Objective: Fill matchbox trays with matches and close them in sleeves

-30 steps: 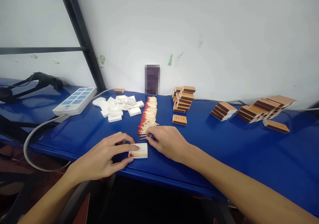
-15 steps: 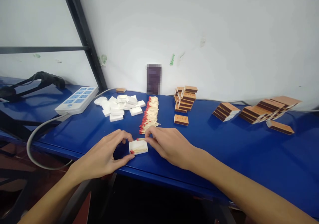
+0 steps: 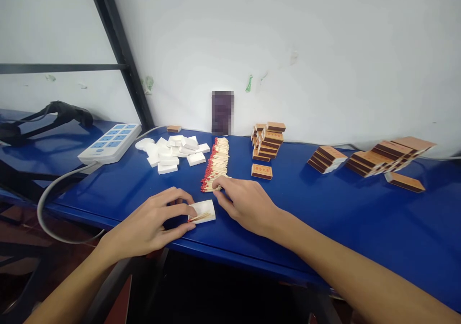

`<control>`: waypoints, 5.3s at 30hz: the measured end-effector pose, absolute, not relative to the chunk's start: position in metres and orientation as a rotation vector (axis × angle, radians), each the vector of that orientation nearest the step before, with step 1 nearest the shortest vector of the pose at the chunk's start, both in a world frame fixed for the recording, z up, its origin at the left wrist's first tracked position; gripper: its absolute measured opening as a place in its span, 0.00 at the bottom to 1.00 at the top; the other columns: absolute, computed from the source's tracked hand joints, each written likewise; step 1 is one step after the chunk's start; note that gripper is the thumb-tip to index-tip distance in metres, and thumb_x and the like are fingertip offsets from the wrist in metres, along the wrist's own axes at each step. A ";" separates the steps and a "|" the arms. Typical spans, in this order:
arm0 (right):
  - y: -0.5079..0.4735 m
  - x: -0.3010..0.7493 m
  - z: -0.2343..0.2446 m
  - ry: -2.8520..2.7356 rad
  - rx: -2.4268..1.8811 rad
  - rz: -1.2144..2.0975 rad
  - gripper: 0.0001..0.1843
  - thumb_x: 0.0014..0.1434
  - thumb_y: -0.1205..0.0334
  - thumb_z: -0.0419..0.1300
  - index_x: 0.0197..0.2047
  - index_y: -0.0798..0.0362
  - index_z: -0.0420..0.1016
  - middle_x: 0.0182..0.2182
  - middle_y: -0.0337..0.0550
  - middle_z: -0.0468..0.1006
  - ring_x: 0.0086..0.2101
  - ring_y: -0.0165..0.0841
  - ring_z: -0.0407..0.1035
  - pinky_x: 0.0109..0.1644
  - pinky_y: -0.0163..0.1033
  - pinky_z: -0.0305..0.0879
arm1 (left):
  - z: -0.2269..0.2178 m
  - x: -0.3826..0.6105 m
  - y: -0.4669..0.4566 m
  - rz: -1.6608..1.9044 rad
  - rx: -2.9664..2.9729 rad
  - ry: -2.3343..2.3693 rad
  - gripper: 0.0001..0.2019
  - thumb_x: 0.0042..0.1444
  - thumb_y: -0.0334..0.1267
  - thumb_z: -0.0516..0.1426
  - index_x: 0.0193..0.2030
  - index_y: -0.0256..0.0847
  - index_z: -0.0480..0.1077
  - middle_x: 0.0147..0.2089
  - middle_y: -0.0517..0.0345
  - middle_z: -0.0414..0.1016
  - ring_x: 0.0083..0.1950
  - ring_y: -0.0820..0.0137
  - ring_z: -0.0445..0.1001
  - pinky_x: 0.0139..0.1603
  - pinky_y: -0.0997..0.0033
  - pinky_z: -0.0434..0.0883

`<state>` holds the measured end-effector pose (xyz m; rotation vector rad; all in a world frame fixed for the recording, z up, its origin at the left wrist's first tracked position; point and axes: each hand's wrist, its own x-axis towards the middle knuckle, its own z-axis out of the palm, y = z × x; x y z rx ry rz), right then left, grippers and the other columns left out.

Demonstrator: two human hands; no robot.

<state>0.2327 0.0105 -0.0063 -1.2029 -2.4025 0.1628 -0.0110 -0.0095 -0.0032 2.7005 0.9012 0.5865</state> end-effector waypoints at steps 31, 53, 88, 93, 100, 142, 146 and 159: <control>0.014 0.237 -0.002 -2.504 -1.303 0.347 0.04 0.61 0.64 0.55 0.38 0.51 0.71 0.25 0.35 0.69 0.25 0.28 0.61 0.30 0.34 0.53 | -0.005 -0.011 -0.011 0.602 2.759 0.875 0.10 0.64 0.37 0.55 0.49 0.45 0.74 0.50 0.53 0.69 0.44 0.66 0.69 0.45 0.65 0.68; -0.004 0.223 -0.002 -2.493 -1.058 0.447 0.04 0.64 0.62 0.53 0.37 0.51 0.67 0.23 0.32 0.63 0.23 0.27 0.57 0.29 0.33 0.53 | -0.005 -0.012 -0.013 0.623 2.593 0.966 0.13 0.60 0.37 0.59 0.49 0.44 0.61 0.46 0.59 0.69 0.46 0.67 0.69 0.46 0.67 0.67; 0.020 0.232 -0.009 -2.345 -1.305 0.352 0.11 0.60 0.61 0.58 0.38 0.52 0.82 0.15 0.33 0.68 0.17 0.25 0.57 0.26 0.33 0.54 | -0.005 -0.011 -0.010 0.610 2.726 0.869 0.07 0.63 0.38 0.57 0.46 0.42 0.70 0.48 0.54 0.71 0.47 0.65 0.70 0.48 0.65 0.67; 0.018 0.231 -0.010 -2.315 -1.283 0.363 0.11 0.60 0.59 0.58 0.34 0.52 0.82 0.14 0.32 0.66 0.16 0.25 0.56 0.26 0.33 0.52 | -0.005 -0.011 -0.010 0.611 2.734 0.866 0.07 0.63 0.38 0.56 0.46 0.42 0.70 0.49 0.55 0.71 0.47 0.66 0.70 0.49 0.65 0.67; 0.017 0.232 -0.005 -2.382 -1.376 0.372 0.09 0.61 0.61 0.56 0.32 0.52 0.76 0.16 0.31 0.66 0.18 0.26 0.57 0.26 0.33 0.52 | -0.004 -0.011 -0.011 0.608 2.718 0.883 0.08 0.63 0.38 0.56 0.48 0.42 0.68 0.48 0.55 0.71 0.48 0.65 0.70 0.50 0.64 0.67; -0.006 0.220 0.003 -2.573 -1.131 0.490 0.08 0.67 0.60 0.48 0.40 0.51 0.66 0.23 0.34 0.68 0.22 0.28 0.60 0.28 0.35 0.51 | -0.003 -0.010 -0.011 0.630 2.659 0.916 0.11 0.61 0.37 0.57 0.50 0.43 0.66 0.46 0.56 0.72 0.47 0.65 0.71 0.49 0.65 0.69; 0.002 0.227 0.001 -2.474 -1.196 0.377 0.07 0.67 0.61 0.49 0.43 0.51 0.66 0.21 0.33 0.67 0.21 0.29 0.58 0.27 0.35 0.51 | -0.004 -0.010 -0.010 0.632 2.690 0.885 0.10 0.62 0.38 0.57 0.49 0.42 0.71 0.48 0.53 0.72 0.48 0.64 0.71 0.49 0.64 0.69; 0.022 0.236 -0.013 -2.479 -1.180 0.116 0.12 0.66 0.62 0.51 0.41 0.52 0.77 0.32 0.42 0.78 0.30 0.32 0.69 0.34 0.36 0.60 | -0.004 -0.011 -0.010 0.575 2.718 0.905 0.11 0.64 0.39 0.55 0.50 0.42 0.73 0.49 0.53 0.71 0.47 0.65 0.69 0.49 0.63 0.68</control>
